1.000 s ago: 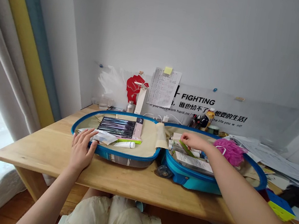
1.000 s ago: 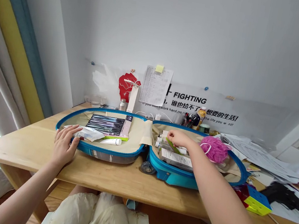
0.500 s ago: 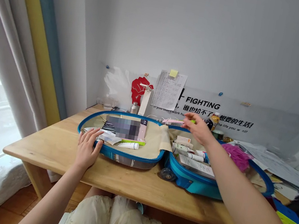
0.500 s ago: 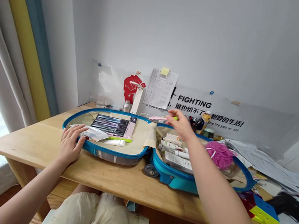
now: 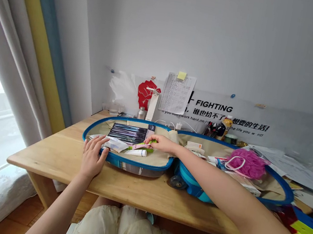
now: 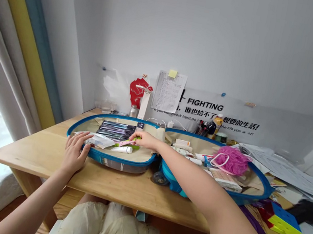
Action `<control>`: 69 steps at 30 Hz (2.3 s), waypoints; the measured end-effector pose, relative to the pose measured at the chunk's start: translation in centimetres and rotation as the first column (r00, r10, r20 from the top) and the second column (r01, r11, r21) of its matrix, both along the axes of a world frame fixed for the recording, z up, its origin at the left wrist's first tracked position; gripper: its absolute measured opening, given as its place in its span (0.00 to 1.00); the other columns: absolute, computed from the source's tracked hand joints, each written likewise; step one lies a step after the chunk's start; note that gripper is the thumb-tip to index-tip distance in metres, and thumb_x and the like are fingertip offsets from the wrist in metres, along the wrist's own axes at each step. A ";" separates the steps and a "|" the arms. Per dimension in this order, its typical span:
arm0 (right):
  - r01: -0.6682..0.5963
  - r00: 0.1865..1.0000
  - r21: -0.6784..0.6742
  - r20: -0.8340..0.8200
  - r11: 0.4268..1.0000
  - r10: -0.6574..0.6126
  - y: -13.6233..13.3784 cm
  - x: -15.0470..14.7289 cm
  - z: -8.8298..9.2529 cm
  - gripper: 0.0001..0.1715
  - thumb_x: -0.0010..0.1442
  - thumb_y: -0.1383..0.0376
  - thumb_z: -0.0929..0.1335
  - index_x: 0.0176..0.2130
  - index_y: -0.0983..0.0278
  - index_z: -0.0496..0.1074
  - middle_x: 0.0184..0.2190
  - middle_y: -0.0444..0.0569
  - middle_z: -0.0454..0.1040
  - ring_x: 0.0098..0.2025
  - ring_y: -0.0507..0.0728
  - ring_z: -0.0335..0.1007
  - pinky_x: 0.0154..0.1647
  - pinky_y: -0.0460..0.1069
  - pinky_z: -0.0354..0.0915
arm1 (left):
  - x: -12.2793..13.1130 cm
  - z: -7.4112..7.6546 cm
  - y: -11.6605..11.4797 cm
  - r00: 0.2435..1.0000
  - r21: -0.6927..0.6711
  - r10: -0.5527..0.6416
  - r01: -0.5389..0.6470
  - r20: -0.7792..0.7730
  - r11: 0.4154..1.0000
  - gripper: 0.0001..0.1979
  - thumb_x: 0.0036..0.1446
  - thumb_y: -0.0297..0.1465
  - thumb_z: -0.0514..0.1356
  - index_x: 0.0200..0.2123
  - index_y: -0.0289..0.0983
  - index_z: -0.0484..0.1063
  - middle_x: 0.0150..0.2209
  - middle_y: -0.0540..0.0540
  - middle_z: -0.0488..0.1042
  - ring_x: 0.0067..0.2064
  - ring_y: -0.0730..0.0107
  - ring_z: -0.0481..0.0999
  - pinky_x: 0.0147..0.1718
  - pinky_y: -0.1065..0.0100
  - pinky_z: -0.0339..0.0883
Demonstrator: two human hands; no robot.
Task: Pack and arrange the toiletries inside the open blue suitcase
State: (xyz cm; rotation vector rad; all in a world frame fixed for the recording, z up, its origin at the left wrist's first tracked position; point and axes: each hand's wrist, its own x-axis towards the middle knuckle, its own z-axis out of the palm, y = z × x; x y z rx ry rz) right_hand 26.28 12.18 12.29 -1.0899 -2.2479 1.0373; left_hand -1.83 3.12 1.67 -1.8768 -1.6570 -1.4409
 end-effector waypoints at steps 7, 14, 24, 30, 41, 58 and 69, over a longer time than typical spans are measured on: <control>0.083 0.989 0.063 0.118 0.995 -0.090 0.1 0.6 -0.2 0.14 0.52 0.72 0.67 0.40 0.64 0.75 0.29 0.44 0.77 0.31 0.50 0.71 0.35 0.45 0.65 | 0.0 0.0 0.0 1.000 0.005 -0.009 0.009 0.006 1.000 0.20 0.66 0.41 0.47 0.51 0.41 0.72 0.57 0.40 0.72 0.62 0.54 0.64 0.65 0.50 0.43; 0.218 0.957 0.185 0.154 0.958 -0.247 0.8 5.3 3.0 0.16 0.58 0.64 0.65 0.45 0.64 0.73 0.39 0.50 0.78 0.37 0.51 0.73 0.42 0.47 0.66 | 0.0 0.0 0.0 1.000 0.007 0.005 -0.005 -0.006 1.000 0.20 0.66 0.41 0.46 0.51 0.41 0.72 0.57 0.40 0.72 0.62 0.55 0.65 0.66 0.50 0.43; 0.194 0.803 0.160 0.540 0.968 -0.251 -1.0 15.7 3.5 0.22 0.47 0.48 0.71 0.32 0.64 0.75 0.29 0.48 0.76 0.30 0.54 0.69 0.34 0.49 0.65 | -0.1 -0.2 0.1 1.000 0.008 0.001 0.000 -0.007 1.000 0.21 0.66 0.41 0.46 0.51 0.39 0.72 0.58 0.39 0.72 0.62 0.54 0.64 0.66 0.50 0.41; 0.166 0.658 0.224 0.700 0.960 -0.278 -1.2 15.0 1.4 0.19 0.50 0.50 0.68 0.26 0.63 0.76 0.27 0.48 0.76 0.31 0.55 0.69 0.34 0.48 0.62 | -0.2 -0.3 0.2 1.000 0.022 0.000 0.000 -0.015 1.000 0.20 0.67 0.41 0.46 0.51 0.40 0.72 0.57 0.40 0.72 0.62 0.54 0.65 0.66 0.50 0.41; 0.057 0.339 0.368 0.868 0.928 -0.364 -1.9 11.2 0.9 0.18 0.50 0.58 0.69 0.36 0.65 0.81 0.40 0.61 0.80 0.46 0.67 0.75 0.43 0.55 0.66 | -0.1 -0.1 0.1 1.000 0.031 -0.007 0.007 -0.003 0.999 0.20 0.66 0.41 0.47 0.51 0.40 0.72 0.56 0.40 0.72 0.61 0.54 0.65 0.66 0.50 0.43; 0.487 0.576 0.294 0.599 0.822 -0.556 -1.2 14.3 3.3 0.16 0.65 0.61 0.59 0.37 0.66 0.73 0.31 0.56 0.79 0.33 0.59 0.78 0.37 0.51 0.69 | -0.2 -0.1 0.2 1.000 0.012 -0.006 0.006 -0.009 1.000 0.20 0.66 0.40 0.47 0.51 0.40 0.72 0.56 0.39 0.72 0.61 0.54 0.65 0.66 0.50 0.41; 0.609 0.787 0.051 -0.161 0.792 -0.595 -2.1 13.4 7.2 0.23 0.69 0.60 0.44 0.45 0.61 0.59 0.46 0.58 0.76 0.45 0.55 0.77 0.46 0.51 0.73 | 0.1 0.1 0.0 1.000 0.000 -0.001 0.001 0.004 1.000 0.20 0.66 0.41 0.47 0.52 0.41 0.72 0.57 0.40 0.72 0.62 0.54 0.64 0.66 0.49 0.41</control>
